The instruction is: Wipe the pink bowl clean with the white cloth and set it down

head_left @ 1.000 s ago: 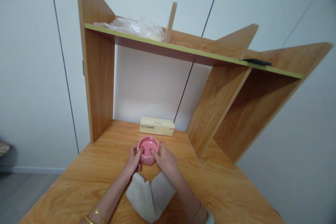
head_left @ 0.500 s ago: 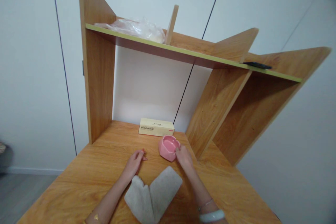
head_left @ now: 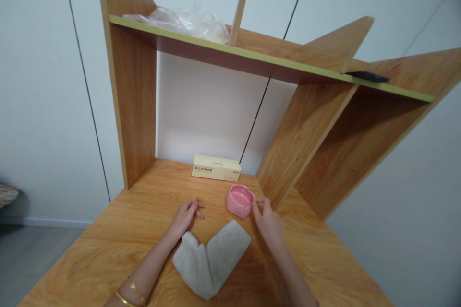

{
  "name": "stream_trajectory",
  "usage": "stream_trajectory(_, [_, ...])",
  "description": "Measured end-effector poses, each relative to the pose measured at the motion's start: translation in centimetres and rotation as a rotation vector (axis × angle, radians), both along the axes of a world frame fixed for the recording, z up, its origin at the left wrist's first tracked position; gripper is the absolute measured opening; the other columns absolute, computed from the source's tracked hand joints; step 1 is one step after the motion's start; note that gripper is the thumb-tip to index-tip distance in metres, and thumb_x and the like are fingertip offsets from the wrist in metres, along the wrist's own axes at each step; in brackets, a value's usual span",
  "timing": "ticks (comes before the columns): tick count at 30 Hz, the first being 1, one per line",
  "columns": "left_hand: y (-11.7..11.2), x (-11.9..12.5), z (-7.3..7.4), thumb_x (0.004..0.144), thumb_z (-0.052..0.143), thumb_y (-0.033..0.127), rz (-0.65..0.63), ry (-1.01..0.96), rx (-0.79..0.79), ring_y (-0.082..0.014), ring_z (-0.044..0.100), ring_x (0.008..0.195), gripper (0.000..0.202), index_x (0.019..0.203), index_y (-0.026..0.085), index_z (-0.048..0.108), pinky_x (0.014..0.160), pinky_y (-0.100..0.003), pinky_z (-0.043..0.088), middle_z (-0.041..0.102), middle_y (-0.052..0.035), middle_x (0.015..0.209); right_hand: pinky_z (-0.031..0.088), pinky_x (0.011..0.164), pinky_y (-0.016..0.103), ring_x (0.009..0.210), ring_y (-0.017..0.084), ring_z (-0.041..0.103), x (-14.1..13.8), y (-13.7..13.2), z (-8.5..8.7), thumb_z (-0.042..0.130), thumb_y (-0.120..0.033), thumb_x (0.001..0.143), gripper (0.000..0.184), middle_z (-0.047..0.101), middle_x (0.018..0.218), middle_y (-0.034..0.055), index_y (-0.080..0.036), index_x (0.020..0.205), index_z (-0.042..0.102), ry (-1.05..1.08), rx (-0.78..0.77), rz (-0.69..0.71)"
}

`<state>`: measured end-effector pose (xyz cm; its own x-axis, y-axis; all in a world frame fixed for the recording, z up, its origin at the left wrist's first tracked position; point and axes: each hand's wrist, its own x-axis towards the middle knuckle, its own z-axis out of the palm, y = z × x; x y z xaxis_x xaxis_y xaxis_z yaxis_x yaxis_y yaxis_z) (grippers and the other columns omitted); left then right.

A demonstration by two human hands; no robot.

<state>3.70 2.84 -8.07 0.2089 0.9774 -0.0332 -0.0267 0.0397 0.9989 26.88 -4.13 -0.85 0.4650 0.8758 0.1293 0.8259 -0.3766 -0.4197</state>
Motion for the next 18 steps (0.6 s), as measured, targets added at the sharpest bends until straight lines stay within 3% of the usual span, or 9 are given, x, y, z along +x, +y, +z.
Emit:
stream_trajectory(4, [-0.6,-0.1,0.6,0.074,0.043,0.049,-0.010,0.015,0.015,-0.0089,0.043,0.034,0.038,0.080,0.015,0.057,0.041,-0.022,0.030,0.058,0.0026,0.047,0.036,0.056,0.026,0.063,0.017,0.056,-0.3,-2.1,-2.4,0.041,-0.051,0.077,0.037,0.059,0.063,0.0021,-0.020,0.064,0.055,0.176,-0.016,0.208])
stream_trajectory(7, [-0.9,-0.3,1.0,0.073,0.042,0.052,-0.031,0.037,0.019,-0.0071,0.034,0.028,0.040,0.078,0.015,0.057,0.035,-0.021,0.025,0.053,0.0048,0.041,0.031,0.050,0.024,0.052,0.013,0.047,-0.7,-2.3,-3.8,0.050,-0.052,0.069,0.036,0.048,0.051,-0.0025,-0.019,0.053,0.048,0.374,-0.044,0.308])
stream_trajectory(11, [-1.0,-0.2,1.5,0.072,0.037,0.055,-0.044,0.061,0.025,-0.0077,0.030,0.025,0.045,0.081,0.014,0.055,0.032,-0.020,0.022,0.046,0.0073,0.037,0.029,0.049,0.023,0.049,0.010,0.040,-0.6,-2.1,-4.2,0.059,-0.043,0.058,0.028,0.043,0.049,-0.0050,-0.019,0.051,0.046,0.586,-0.080,0.336])
stream_trajectory(15, [-1.2,-0.4,2.1,0.073,0.034,0.054,-0.045,0.082,0.060,-0.0076,0.032,0.027,0.045,0.082,0.014,0.055,0.033,-0.021,0.025,0.051,0.0050,0.044,0.033,0.052,0.025,0.054,0.012,0.044,0.8,-3.0,-3.5,0.058,-0.045,0.055,0.028,0.048,0.054,-0.0028,-0.019,0.057,0.049,0.730,0.028,0.289])
stream_trajectory(18, [-1.5,-0.9,3.1,0.074,0.041,0.049,-0.027,0.104,0.127,-0.0099,0.043,0.039,0.038,0.079,0.015,0.056,0.042,-0.022,0.034,0.054,0.0025,0.051,0.036,0.054,0.026,0.056,0.014,0.047,2.7,-4.3,-3.2,0.059,-0.047,0.053,0.031,0.050,0.056,-0.0013,-0.019,0.059,0.050,0.766,0.101,0.204])
